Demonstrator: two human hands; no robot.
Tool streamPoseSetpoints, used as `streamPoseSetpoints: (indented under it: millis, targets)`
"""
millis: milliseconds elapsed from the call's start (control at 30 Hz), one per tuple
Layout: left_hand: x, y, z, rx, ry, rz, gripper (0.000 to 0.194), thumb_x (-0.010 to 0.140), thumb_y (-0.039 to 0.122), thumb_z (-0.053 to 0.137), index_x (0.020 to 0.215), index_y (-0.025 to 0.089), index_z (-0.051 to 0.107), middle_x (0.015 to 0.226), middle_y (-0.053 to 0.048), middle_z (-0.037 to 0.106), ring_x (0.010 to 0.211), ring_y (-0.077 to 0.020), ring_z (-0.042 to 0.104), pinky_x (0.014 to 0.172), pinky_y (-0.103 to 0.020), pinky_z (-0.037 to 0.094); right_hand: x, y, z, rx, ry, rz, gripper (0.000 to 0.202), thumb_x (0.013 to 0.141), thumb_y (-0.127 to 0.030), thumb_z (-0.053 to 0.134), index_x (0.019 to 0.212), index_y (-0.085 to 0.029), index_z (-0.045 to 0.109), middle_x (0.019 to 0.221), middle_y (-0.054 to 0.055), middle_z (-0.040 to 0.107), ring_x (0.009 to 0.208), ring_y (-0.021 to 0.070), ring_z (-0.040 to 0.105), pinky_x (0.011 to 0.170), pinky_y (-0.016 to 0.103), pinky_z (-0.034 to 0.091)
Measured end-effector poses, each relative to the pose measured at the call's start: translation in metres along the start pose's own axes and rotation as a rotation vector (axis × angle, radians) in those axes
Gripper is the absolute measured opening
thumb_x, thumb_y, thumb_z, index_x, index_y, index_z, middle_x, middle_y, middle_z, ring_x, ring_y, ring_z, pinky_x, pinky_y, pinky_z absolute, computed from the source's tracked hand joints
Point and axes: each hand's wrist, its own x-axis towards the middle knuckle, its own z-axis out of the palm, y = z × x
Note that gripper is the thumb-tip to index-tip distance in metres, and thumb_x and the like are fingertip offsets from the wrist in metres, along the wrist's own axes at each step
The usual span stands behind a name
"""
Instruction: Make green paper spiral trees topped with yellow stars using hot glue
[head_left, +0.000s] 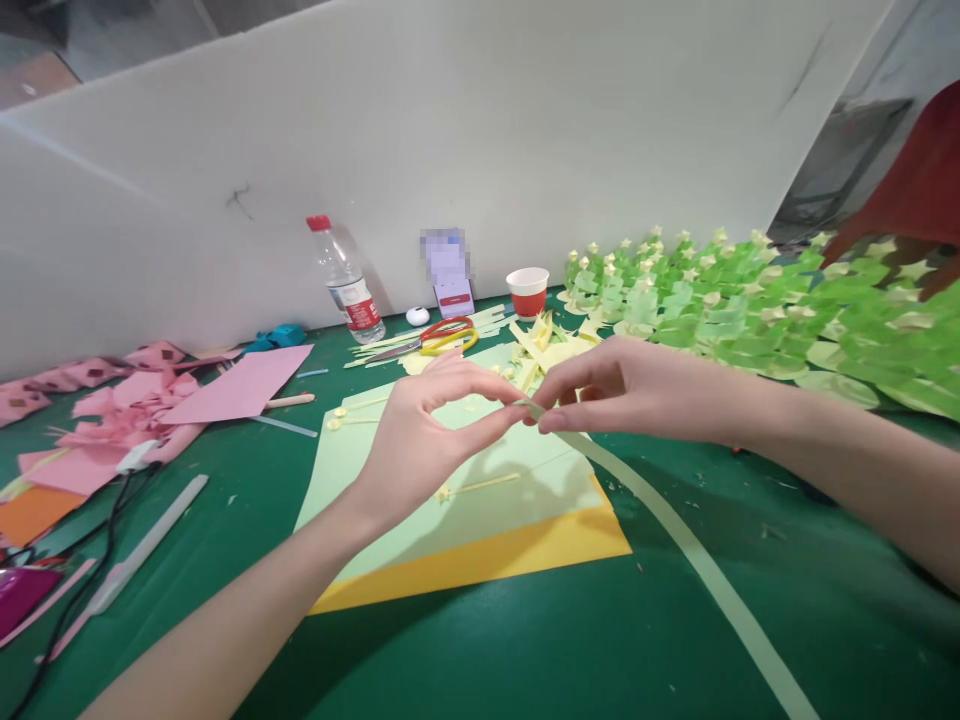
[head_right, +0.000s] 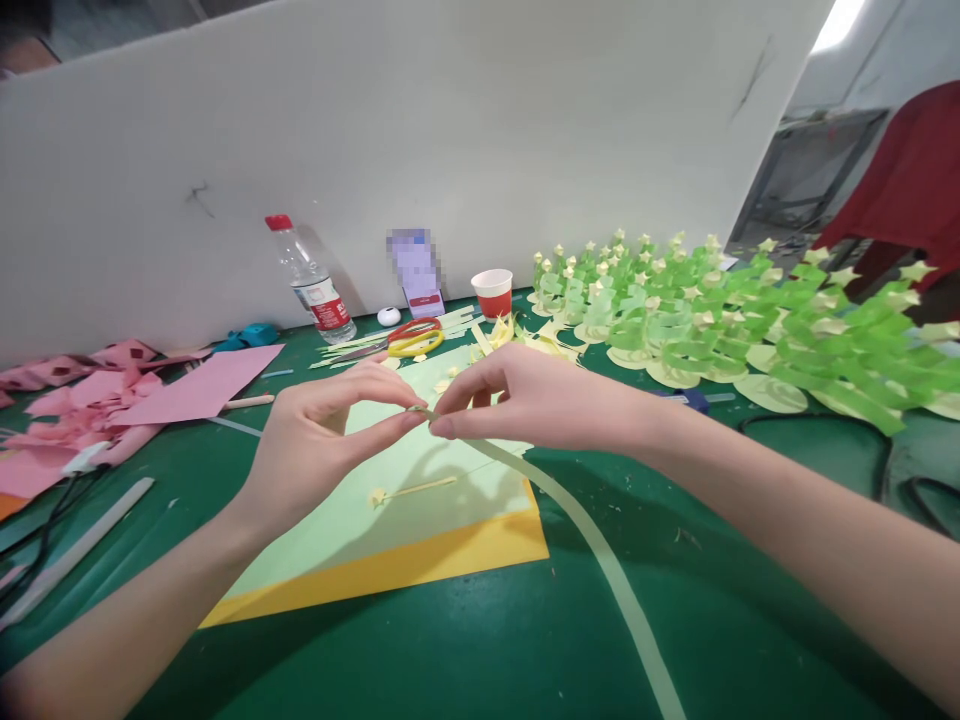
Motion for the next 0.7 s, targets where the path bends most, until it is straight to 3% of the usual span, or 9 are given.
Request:
streamPoseSetpoints:
  millis: [233,500,700]
  targets:
    - [-0.001,0.001,0.001,-0.041,-0.015,0.015,0.002,0.071,0.019,0.063,0.070,0.020,0.063,0.071,0.002,0.064,0.072,-0.0139,0.056,0.077,-0.032,0.042,0.002,0.007,-0.003,0.180,-0.078,0.047,0.024,0.075,-0.043,0.051,0.083,-0.027,0.067,0.091,0.000,0.064,0.087,0.0183,0.054,0.071,0.030,0.039]
    - [-0.004,0.003,0.003,0.055,0.048,0.140,0.007,0.071,0.016,0.062,0.070,0.022,0.064,0.078,-0.001,0.050,0.079,-0.0145,0.050,0.074,-0.031,0.041,0.005,0.006,0.008,0.446,-0.097,0.034,0.018,0.071,-0.038,0.058,0.081,-0.024,0.065,0.084,0.000,0.060,0.083,0.0145,0.052,0.073,0.028,0.038]
    - [-0.004,0.005,0.004,0.204,0.025,0.242,0.010,0.072,0.012,0.060,0.072,0.021,0.065,0.077,-0.001,0.051,0.077,-0.0140,0.047,0.075,-0.031,0.041,0.005,0.005,0.008,0.425,-0.074,0.040,0.019,0.070,-0.038,0.059,0.078,-0.020,0.063,0.079,0.000,0.058,0.077,0.0134,0.050,0.070,0.027,0.038]
